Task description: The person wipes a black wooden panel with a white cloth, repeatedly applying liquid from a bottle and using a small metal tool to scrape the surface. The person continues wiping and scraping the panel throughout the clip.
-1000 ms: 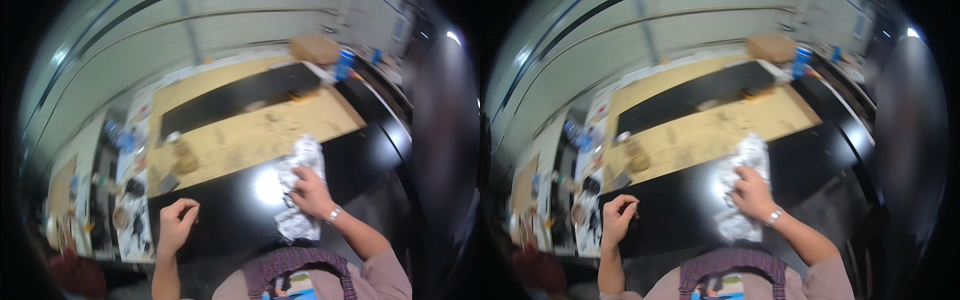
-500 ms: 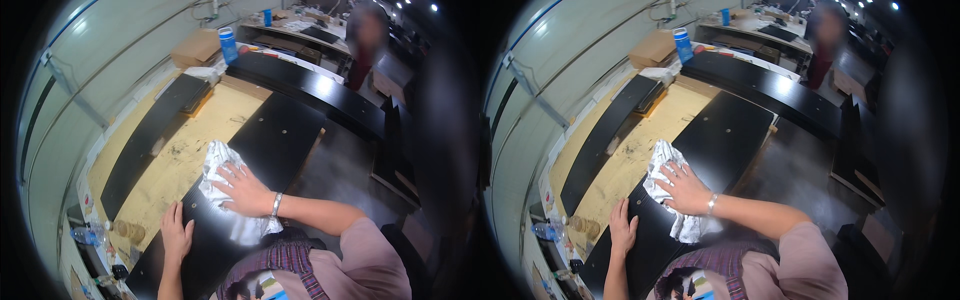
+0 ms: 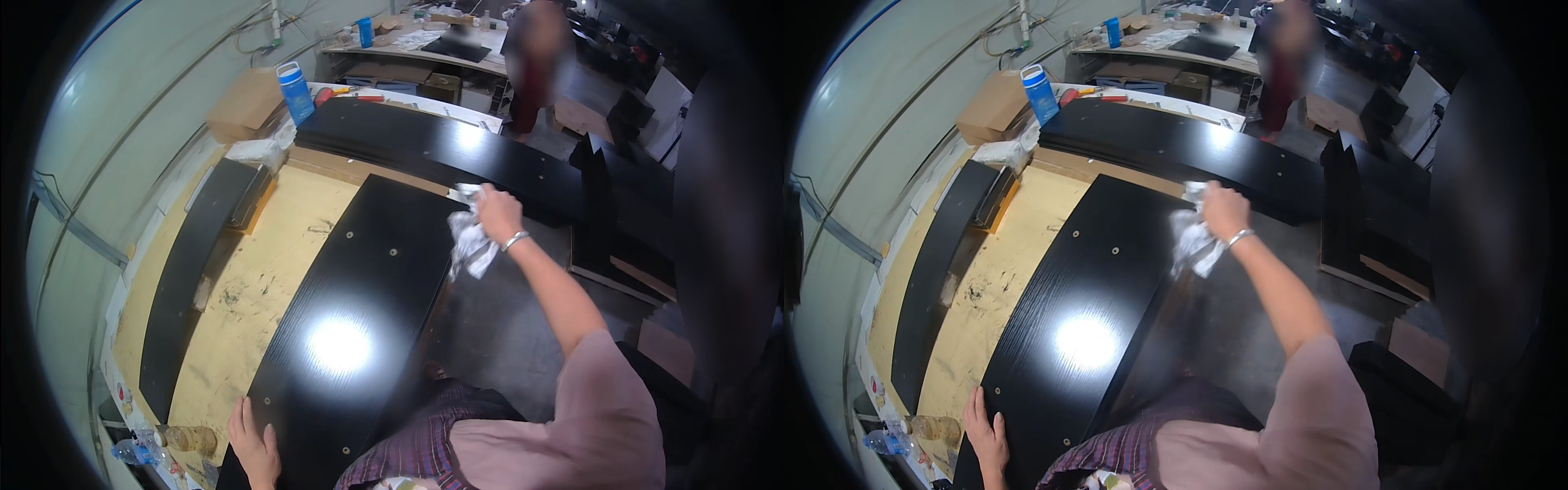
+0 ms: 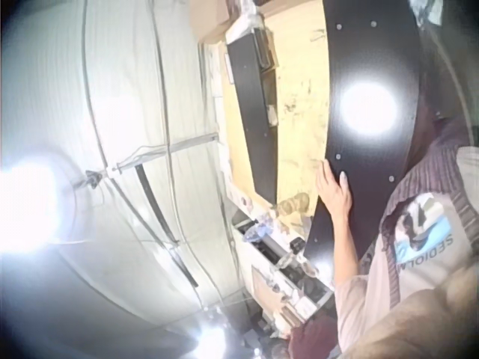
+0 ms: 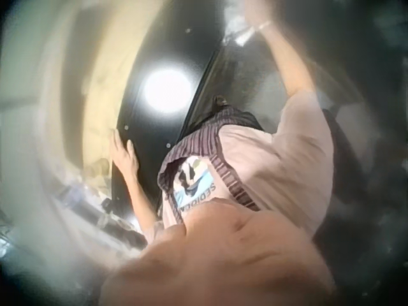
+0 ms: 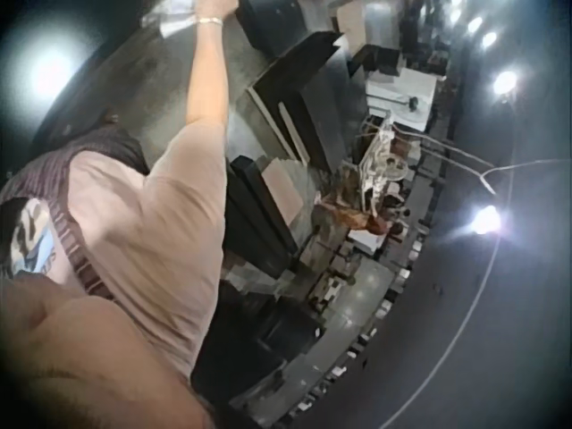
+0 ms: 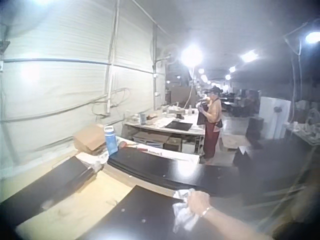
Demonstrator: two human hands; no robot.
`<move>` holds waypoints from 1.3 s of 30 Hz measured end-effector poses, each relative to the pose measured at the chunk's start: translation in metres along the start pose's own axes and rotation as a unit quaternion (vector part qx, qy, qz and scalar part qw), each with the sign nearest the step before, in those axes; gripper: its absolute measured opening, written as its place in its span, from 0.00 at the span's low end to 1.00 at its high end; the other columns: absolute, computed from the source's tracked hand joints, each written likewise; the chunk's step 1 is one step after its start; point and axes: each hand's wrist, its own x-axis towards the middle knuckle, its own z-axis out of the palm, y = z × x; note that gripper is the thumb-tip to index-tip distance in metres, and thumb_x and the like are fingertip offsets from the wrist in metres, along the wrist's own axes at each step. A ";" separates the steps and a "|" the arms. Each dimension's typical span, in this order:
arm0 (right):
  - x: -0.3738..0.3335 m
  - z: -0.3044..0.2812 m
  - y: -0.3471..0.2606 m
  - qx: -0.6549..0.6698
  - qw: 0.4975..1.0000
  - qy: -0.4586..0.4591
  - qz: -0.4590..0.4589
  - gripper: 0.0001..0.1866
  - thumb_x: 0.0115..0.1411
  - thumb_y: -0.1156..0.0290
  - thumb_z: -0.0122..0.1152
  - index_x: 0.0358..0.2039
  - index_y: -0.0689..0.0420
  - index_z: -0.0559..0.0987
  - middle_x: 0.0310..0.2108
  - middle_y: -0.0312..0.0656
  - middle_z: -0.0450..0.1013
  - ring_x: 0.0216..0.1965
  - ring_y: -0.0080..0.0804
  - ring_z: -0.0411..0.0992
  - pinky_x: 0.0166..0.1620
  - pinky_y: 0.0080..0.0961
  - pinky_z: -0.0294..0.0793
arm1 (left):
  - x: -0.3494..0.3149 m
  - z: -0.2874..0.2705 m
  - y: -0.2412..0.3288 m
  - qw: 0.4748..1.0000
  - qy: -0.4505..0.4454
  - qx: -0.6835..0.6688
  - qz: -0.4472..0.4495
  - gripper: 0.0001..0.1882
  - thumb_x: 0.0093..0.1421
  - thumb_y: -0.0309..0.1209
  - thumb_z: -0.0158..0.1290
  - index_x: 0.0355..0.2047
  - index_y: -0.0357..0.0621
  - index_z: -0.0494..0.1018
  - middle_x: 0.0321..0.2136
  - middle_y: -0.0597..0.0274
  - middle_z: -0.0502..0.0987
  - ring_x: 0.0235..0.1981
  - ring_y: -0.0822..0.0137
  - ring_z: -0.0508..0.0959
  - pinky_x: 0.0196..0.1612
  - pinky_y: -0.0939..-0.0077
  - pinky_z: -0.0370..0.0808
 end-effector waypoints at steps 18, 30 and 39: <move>0.061 0.046 -0.205 0.103 0.960 -0.082 -0.246 0.18 0.63 0.55 0.61 0.48 0.52 0.78 0.49 0.52 0.76 0.55 0.53 0.72 0.57 0.52 0.70 | -0.003 -0.008 0.000 0.999 -0.004 0.051 0.016 0.30 0.71 0.41 0.48 0.70 0.45 0.61 0.64 0.36 0.66 0.64 0.37 0.66 0.67 0.49 0.61; 0.055 0.043 -0.216 0.024 0.908 -0.031 -0.417 0.10 0.60 0.65 0.58 0.39 0.48 0.85 0.39 0.43 0.79 0.47 0.43 0.75 0.47 0.47 0.76 | -0.003 0.000 -0.014 0.998 0.009 0.042 0.039 0.30 0.71 0.42 0.48 0.70 0.43 0.62 0.65 0.37 0.65 0.64 0.38 0.66 0.66 0.48 0.62; 0.064 0.010 -0.214 0.092 0.965 0.048 -0.240 0.08 0.53 0.65 0.66 0.35 0.49 0.84 0.37 0.41 0.79 0.45 0.41 0.76 0.40 0.41 0.77 | 0.002 0.005 -0.010 0.997 0.015 0.041 0.065 0.30 0.72 0.43 0.47 0.69 0.39 0.62 0.65 0.40 0.66 0.65 0.39 0.65 0.67 0.49 0.62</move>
